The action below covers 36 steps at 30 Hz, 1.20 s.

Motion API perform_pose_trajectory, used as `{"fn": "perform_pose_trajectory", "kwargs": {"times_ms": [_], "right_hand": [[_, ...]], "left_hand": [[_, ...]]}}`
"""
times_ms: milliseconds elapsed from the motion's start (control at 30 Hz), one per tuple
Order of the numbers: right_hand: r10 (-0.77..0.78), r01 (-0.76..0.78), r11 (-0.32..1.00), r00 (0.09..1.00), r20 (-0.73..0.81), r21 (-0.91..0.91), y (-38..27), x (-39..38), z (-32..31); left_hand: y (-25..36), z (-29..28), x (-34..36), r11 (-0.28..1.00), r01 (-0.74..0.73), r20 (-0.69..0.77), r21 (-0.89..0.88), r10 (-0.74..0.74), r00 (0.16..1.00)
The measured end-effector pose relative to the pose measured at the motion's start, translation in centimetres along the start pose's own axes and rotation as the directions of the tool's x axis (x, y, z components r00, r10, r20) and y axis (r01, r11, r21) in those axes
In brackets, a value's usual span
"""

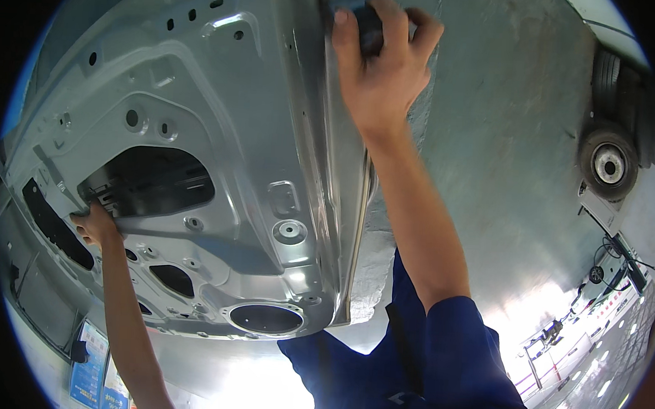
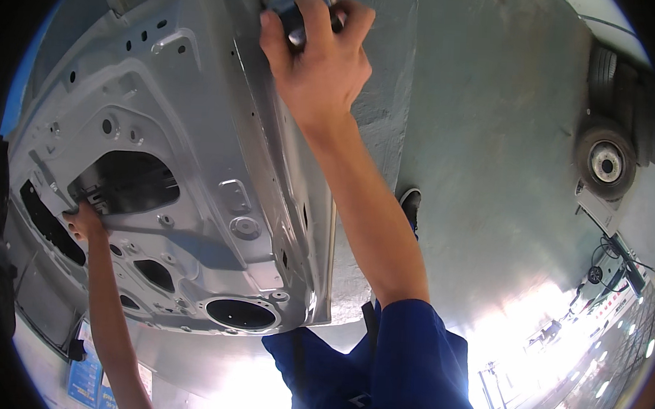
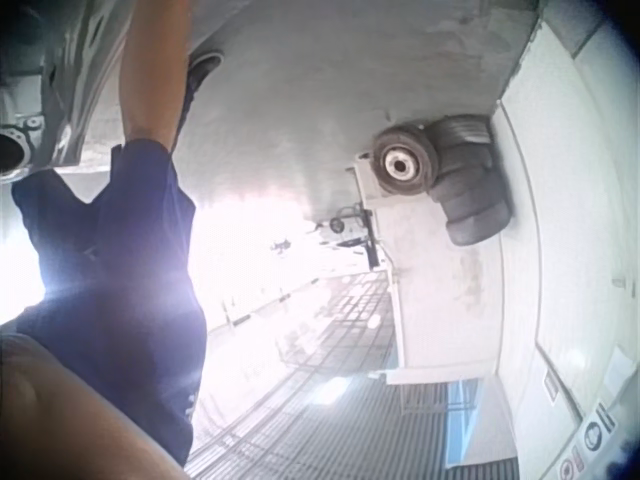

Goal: The person uses an orbital sander to smooth the surface of a large metal car door. They move the sander along the edges and flat areas of the door, holding it with both hands for control.

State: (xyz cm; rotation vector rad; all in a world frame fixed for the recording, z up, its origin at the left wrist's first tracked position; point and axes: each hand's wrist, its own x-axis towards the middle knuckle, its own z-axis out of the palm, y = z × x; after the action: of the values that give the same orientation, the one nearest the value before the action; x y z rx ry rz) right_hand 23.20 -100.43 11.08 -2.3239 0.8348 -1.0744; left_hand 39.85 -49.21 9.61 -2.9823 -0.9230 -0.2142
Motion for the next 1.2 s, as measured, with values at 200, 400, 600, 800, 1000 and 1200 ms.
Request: {"fn": "perform_pose_trajectory", "kwargs": {"times_ms": [200, 400, 600, 800, 1000, 1200], "right_hand": [[-0.093, 0.094, 0.995, 0.995, -0.018, 0.026, -0.4, 1.6, -0.1], [-0.103, 0.106, 0.991, 0.994, -0.039, 0.083, -0.1, 2.3, 0.3], [-0.161, 0.163, 0.983, 0.987, -0.028, 0.088, 0.2, 2.8, 0.6], [-0.189, 0.189, 0.978, 0.982, -0.005, 0.089, -0.1, 3.1, 0.3], [-0.192, 0.19, 0.98, 0.981, 0.037, 0.065, 0.3, 2.6, -0.1], [0.044, 0.032, 0.979, 0.932, 0.359, -0.202, 1.1, -0.7, -2.6]], "left_hand": [[-0.6, 0.1, 1.0, 1.0, -0.006, -0.007, 0.008, 0.006, 1.0], [-0.2, -0.4, 0.3, 0.999, -0.035, -0.008, 0.014, 0.035, 0.999], [-0.7, -0.2, 0.0, 0.999, -0.027, -0.003, 0.019, 0.027, 1.0], [-0.4, -0.3, -0.4, 0.999, -0.019, -0.054, 0.046, 0.021, 0.998], [-0.8, -0.1, -0.3, 0.998, 0.001, -0.037, 0.068, 0.002, 0.999], [0.2, -0.2, -0.4, 0.998, 0.022, -0.035, 0.056, -0.02, 0.999]]}}
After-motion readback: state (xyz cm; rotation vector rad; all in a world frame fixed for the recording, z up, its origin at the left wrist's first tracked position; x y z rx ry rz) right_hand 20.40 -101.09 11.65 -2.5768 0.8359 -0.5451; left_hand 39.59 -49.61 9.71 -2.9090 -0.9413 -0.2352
